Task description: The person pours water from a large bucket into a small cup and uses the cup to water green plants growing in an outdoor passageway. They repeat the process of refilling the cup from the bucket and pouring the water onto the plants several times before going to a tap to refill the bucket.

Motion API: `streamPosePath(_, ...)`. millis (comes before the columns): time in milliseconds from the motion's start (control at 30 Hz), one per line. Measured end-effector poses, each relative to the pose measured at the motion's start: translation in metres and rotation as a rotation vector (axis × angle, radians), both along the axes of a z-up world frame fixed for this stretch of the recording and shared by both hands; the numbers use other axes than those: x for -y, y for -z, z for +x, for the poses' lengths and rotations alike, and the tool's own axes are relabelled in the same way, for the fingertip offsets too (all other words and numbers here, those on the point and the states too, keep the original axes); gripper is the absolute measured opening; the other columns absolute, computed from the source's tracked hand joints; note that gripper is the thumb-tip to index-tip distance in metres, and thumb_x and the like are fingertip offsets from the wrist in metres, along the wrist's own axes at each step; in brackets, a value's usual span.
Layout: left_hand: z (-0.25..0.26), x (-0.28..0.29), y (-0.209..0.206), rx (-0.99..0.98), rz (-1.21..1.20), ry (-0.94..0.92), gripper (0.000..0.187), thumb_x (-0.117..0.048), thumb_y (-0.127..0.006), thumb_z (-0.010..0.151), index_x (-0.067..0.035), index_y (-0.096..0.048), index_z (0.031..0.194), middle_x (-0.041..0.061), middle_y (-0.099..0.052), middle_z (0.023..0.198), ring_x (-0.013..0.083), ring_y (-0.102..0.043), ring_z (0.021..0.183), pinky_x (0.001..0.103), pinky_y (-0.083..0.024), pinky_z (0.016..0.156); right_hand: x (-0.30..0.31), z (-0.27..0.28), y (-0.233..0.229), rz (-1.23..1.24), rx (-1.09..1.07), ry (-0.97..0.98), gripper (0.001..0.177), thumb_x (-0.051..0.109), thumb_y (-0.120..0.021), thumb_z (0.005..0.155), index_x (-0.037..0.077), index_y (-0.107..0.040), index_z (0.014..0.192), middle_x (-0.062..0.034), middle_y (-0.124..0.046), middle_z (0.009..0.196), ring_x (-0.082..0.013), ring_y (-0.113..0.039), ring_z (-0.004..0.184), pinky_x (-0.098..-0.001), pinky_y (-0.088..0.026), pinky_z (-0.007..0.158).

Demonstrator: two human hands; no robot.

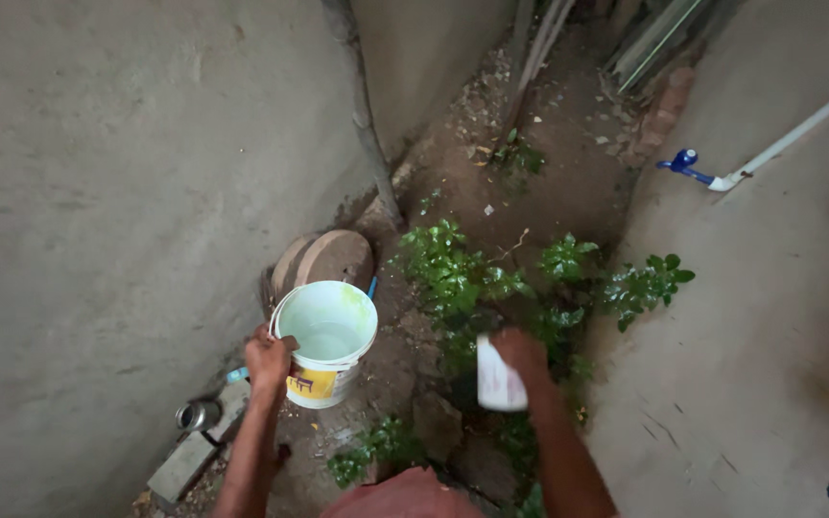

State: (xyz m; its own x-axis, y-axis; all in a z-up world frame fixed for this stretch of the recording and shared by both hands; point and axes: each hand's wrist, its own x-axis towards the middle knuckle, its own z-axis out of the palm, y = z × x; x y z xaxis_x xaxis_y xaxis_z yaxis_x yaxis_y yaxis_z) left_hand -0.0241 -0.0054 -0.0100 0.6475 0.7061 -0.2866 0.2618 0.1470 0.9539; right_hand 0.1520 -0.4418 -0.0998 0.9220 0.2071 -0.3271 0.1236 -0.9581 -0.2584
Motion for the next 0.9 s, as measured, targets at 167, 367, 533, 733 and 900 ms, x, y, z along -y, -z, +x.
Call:
streamPosePath(167,-0.014,0.001,0.007,-0.007,0.021,-0.01,0.023,0.003,-0.063,0.072,0.004,-0.061,0.095,0.01,-0.06,0.065,0.0195,-0.052,0.039,0.035,-0.042,0.035,-0.007,0.019,-0.03,0.309,0.146,0.133,0.044,0.044,-0.072,0.083,0.007,-0.074,0.107,-0.0219,-0.074,0.107,-0.0423,-0.071,0.098,-0.0501,-0.056,0.085)
streamPosePath(367,-0.035,0.013,-0.003,-0.04,-0.004,-0.057,0.026,0.004,-0.062,0.071,0.0,-0.064,0.097,0.009,-0.06,0.064,0.0192,-0.051,0.039,0.035,-0.04,0.035,0.011,-0.039,0.018,0.585,0.327,0.128,0.046,0.039,-0.08,0.082,0.0,-0.071,0.105,-0.0253,-0.075,0.098,-0.0408,-0.074,0.092,-0.0455,-0.057,0.08)
streamPosePath(533,-0.059,0.016,-0.001,-0.042,0.0,-0.078,0.024,0.003,-0.064,0.072,0.0,-0.067,0.096,0.008,-0.061,0.064,0.0178,-0.051,0.04,0.034,-0.039,0.036,0.034,-0.109,0.039,0.573,0.337,0.125,0.064,0.04,-0.089,0.072,-0.007,-0.068,0.109,-0.0297,-0.071,0.094,-0.0425,-0.072,0.088,-0.0487,-0.058,0.074)
streamPosePath(733,-0.097,0.019,-0.001,-0.056,0.022,-0.112,0.022,0.002,-0.065,0.073,0.002,-0.064,0.095,0.009,-0.059,0.063,0.0179,-0.052,0.039,0.035,-0.042,0.036,0.063,-0.182,0.048,0.264,-0.122,0.042,0.054,0.048,-0.078,0.082,-0.002,-0.072,0.099,-0.0262,-0.072,0.09,-0.0404,-0.072,0.084,-0.0496,-0.056,0.074)
streamPosePath(900,-0.13,0.019,-0.006,-0.045,0.066,-0.102,0.028,0.003,-0.065,0.071,0.004,-0.067,0.098,0.011,-0.064,0.066,0.0184,-0.055,0.038,0.035,-0.045,0.036,0.075,-0.162,0.085,0.034,-0.34,-0.142,0.056,0.057,-0.067,0.09,0.001,-0.075,0.091,-0.0233,-0.072,0.087,-0.0378,-0.072,0.081,-0.0498,-0.055,0.075)
